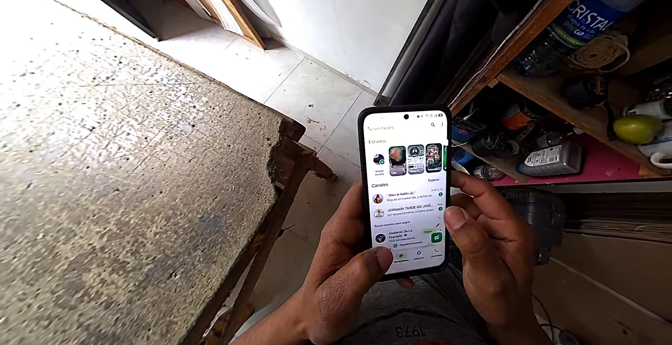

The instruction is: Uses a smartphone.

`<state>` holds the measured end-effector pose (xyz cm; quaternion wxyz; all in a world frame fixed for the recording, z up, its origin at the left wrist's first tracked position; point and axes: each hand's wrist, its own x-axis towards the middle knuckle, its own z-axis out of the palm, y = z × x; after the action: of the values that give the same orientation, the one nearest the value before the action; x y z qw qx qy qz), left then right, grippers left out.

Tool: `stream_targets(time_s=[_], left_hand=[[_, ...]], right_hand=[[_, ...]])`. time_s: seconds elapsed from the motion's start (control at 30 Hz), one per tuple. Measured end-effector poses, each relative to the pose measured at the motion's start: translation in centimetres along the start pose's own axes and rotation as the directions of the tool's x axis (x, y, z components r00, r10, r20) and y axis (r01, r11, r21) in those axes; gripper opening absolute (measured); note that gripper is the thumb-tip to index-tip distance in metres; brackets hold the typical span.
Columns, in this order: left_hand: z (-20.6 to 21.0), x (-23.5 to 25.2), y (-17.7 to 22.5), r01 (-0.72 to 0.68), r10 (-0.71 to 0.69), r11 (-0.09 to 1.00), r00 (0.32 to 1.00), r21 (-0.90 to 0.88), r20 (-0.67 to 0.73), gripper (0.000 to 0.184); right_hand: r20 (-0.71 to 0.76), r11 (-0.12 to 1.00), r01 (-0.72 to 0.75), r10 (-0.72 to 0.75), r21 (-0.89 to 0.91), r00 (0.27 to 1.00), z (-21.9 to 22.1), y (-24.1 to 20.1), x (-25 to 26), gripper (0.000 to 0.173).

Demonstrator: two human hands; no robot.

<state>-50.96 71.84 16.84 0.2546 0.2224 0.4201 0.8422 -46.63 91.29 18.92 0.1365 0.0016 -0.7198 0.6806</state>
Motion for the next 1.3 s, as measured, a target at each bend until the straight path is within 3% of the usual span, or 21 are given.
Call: stream_targets(time_s=[1.1,1.3], left_hand=[[-0.26,0.71,0.36,0.0,0.0,1.0,1.0,-0.03,0.003,0.051],[-0.5,0.75,0.53,0.002,-0.003,0.998,1.0,-0.066,-0.007,0.049]], right_hand=[[0.094,0.999,0.02,-0.024,0.048,0.995,-0.22,0.51,-0.46,0.049],[0.222,0.984,-0.07,0.032,0.164,0.975,-0.62,0.51,-0.73,0.071]])
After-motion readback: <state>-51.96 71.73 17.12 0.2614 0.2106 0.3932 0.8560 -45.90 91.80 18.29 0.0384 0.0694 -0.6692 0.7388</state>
